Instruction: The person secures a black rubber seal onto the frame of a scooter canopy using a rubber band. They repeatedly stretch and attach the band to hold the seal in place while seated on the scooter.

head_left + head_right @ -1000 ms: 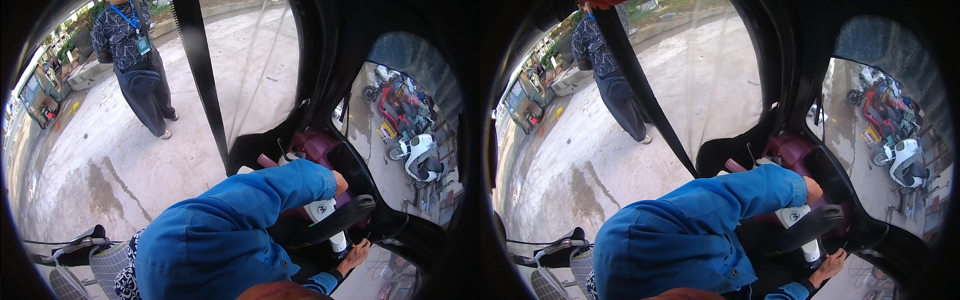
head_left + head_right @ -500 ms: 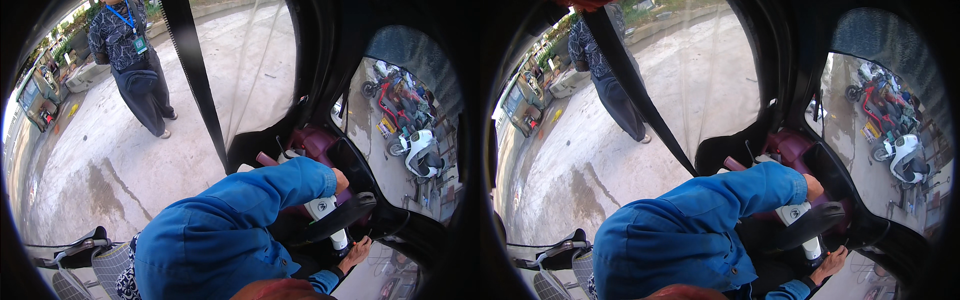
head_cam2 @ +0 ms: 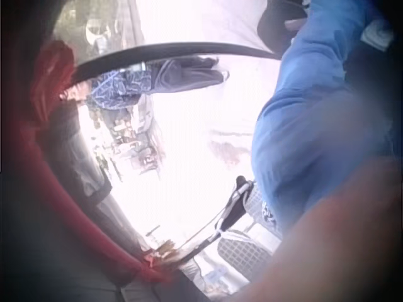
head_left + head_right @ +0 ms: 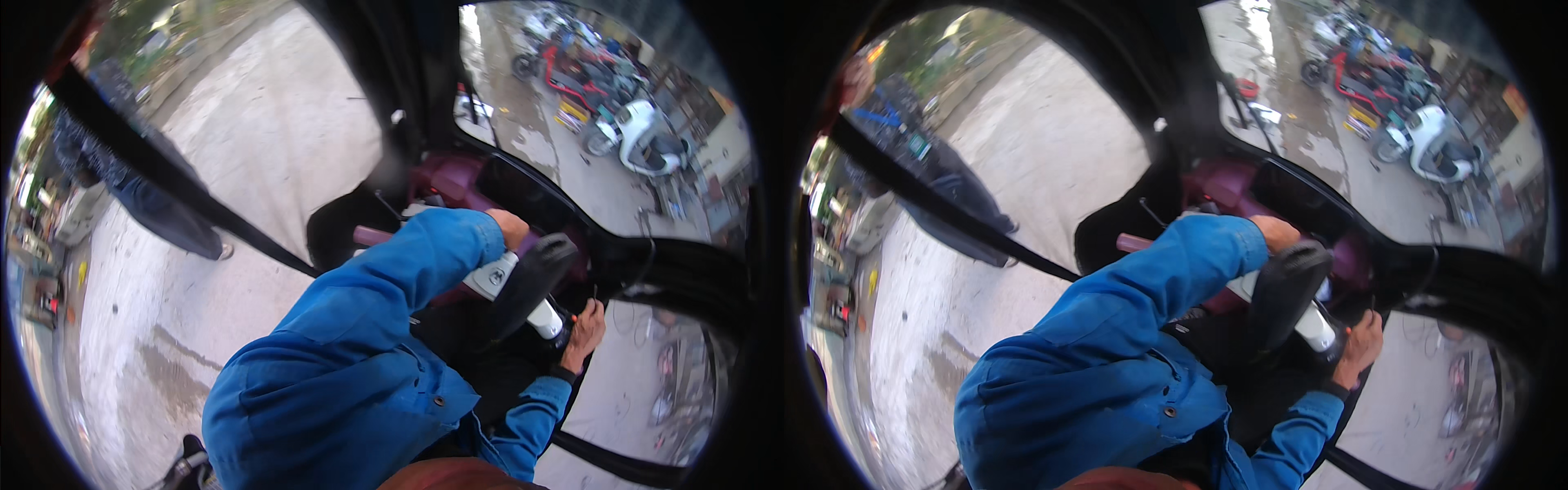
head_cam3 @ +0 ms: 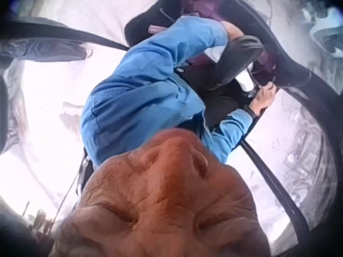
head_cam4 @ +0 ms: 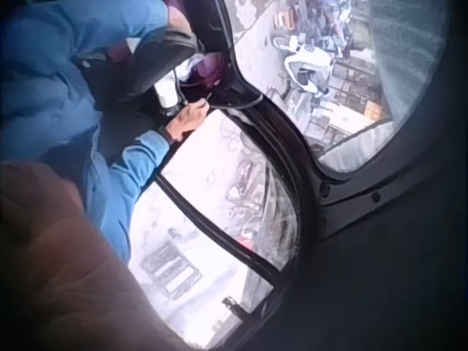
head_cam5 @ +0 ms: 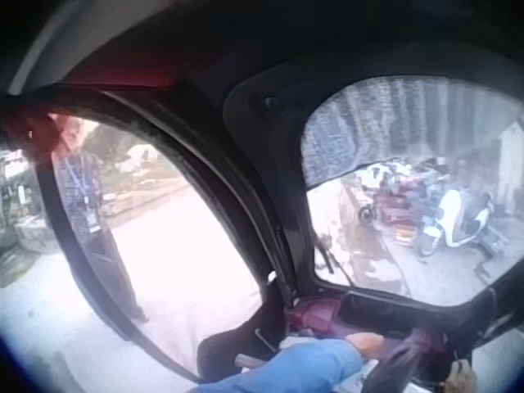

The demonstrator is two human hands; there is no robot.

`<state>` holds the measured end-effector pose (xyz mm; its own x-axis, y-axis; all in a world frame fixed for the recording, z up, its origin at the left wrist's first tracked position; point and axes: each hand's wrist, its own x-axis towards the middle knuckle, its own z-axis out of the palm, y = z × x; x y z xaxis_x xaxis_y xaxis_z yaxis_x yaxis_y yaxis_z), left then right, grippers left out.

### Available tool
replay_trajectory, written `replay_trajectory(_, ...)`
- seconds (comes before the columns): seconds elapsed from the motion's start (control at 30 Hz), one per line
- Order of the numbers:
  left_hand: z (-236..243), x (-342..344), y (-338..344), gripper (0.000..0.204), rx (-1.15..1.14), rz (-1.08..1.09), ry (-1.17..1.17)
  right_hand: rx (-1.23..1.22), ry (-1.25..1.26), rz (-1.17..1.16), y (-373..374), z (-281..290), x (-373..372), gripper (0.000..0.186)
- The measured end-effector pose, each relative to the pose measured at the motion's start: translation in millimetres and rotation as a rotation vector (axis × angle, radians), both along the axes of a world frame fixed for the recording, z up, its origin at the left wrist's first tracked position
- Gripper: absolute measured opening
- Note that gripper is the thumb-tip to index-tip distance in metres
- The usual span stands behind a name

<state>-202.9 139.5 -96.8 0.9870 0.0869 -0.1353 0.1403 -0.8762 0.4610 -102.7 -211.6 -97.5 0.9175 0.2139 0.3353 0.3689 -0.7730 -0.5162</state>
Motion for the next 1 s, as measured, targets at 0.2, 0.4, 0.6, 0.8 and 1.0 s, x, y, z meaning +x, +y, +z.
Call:
replay_trajectory(0.2, -33.0, 43.8, 17.0, 0.045, 0.007, -0.127, 0.270, -0.007, -0.078, -0.058, 0.7, 7.5, -5.6, 0.033)
replay_trajectory(0.4, -19.0, 54.7, 12.6, 0.043, -0.094, -0.350, 0.256, 0.022, -0.107, -0.080, 3.8, 13.9, -10.2, 0.029)
replay_trajectory(0.6, 27.3, 70.7, -33.4, 0.043, -0.121, -0.412, 0.126, 0.169, -0.270, -0.211, -0.8, 8.7, -9.7, 0.027)
replay_trajectory(0.8, 60.7, 126.1, -96.2, 0.045, -0.303, -0.470, -0.115, 0.051, -0.134, -0.333, 0.1, 10.1, -4.0, 0.048)
replay_trajectory(1.0, 70.2, 178.2, -152.2, 0.050, -0.561, -0.339, -0.759, 0.002, -0.081, -0.259, -5.4, 8.0, 7.8, 0.040)
